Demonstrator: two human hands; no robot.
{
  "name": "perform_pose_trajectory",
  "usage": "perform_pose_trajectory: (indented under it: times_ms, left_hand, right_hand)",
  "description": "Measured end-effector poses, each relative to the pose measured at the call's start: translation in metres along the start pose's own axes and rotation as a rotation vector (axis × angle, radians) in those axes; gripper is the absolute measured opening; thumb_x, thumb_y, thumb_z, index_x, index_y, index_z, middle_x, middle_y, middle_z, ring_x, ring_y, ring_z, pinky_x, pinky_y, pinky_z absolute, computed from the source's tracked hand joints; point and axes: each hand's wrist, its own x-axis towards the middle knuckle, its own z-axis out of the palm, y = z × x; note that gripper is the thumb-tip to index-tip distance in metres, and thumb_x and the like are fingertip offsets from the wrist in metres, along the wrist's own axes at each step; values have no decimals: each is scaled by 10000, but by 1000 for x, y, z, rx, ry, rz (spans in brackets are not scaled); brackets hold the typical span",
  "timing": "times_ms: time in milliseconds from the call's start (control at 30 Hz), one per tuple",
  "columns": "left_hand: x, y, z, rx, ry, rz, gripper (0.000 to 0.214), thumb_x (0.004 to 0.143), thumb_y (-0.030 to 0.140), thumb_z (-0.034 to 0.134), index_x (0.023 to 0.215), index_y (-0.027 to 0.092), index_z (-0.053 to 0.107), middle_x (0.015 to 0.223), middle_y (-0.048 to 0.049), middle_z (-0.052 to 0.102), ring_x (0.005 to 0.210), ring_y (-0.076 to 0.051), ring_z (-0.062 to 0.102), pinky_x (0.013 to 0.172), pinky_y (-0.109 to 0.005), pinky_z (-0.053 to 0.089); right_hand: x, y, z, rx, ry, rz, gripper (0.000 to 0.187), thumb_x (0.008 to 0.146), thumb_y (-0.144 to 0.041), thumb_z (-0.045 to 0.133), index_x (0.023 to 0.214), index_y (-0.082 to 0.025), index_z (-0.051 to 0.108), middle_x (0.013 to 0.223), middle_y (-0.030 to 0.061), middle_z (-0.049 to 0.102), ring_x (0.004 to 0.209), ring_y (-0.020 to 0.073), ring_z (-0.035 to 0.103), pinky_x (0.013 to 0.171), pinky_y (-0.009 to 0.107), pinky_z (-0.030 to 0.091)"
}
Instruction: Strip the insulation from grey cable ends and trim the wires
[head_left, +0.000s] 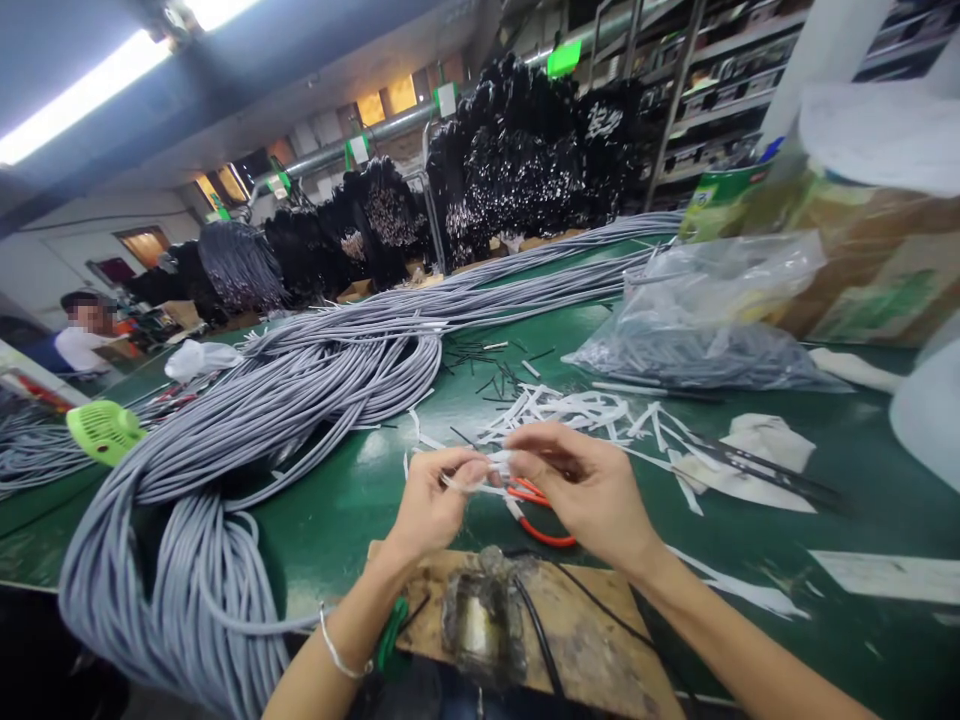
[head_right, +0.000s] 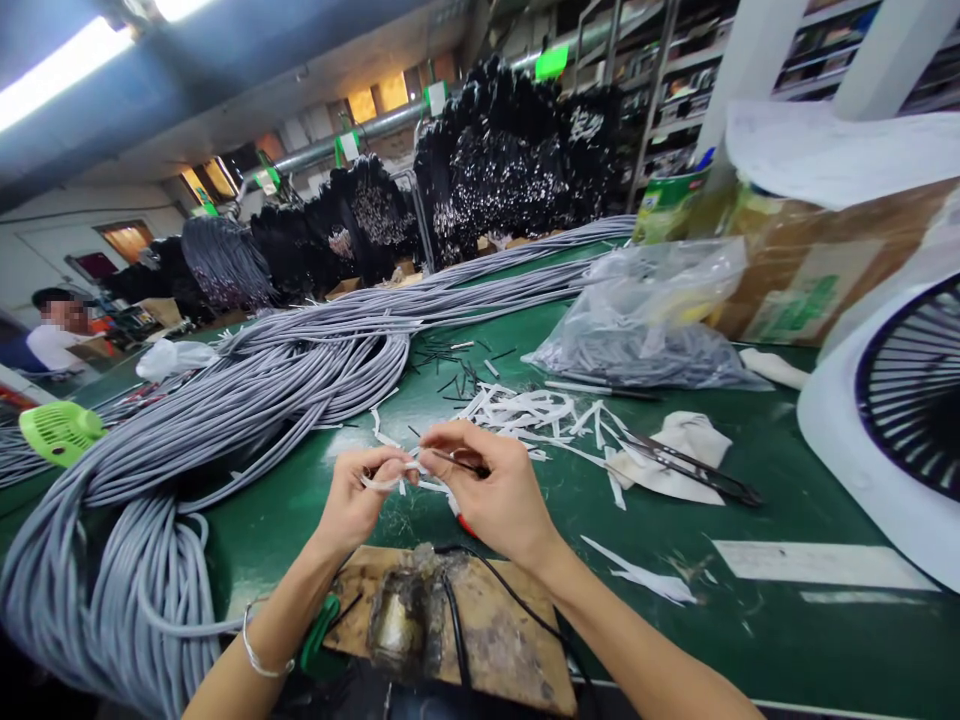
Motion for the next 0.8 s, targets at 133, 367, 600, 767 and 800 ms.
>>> perform_pose_trajectory:
  times_ms: [133, 367, 600, 767, 800]
  left_hand:
    - [-3, -3, -2, 47, -91, 111, 469, 817, 497, 444, 596, 156, 678, 526, -52, 610, 493, -140, 499, 540, -258, 394]
    - [-7, -7, -4, 381, 20, 252, 260, 844, 250, 448, 797, 175, 692, 576, -37, 609, 499, -120, 496, 496, -222, 346]
    - [-13, -7, 1, 538, -37, 424, 234, 841, 208, 451, 813, 160, 678, 526, -28, 565, 468, -115, 466, 464, -225, 309]
    - [-14, -5, 4, 421, 43, 425, 208, 827, 191, 473, 794, 156, 676, 511, -20, 566, 455, -117, 471, 459, -225, 330]
    - [-14, -5, 5, 422, 69, 405, 203, 823, 185, 478, 785, 153, 675, 513, -21, 569, 459, -117, 474, 463, -225, 332]
  right_hand:
    - [2, 9, 2, 112, -136, 107, 321, 810, -411, 477, 623, -157, 542, 550, -6, 542, 504, 85, 517, 487, 183, 420]
    - [-2, 6, 2, -248, -91, -37, 367, 819, -317, 449, 489, -165, 395, 456, -48, 334, 430, 53, 294, 422, 188, 253]
    - [1, 9, 3, -161, -137, 108, 453, 815, -441, 417, 459, -172, 338, 444, -47, 279, 431, 53, 255, 398, 192, 214]
    - [3, 10, 7, 45, -234, 296, 482, 816, -504, 392, 463, -184, 320, 436, -50, 272, 407, 52, 243, 370, 199, 208]
    - [3, 10, 7, 50, -212, 290, 476, 822, -493, 392, 467, -184, 323, 436, -51, 273, 402, 52, 246, 367, 197, 215]
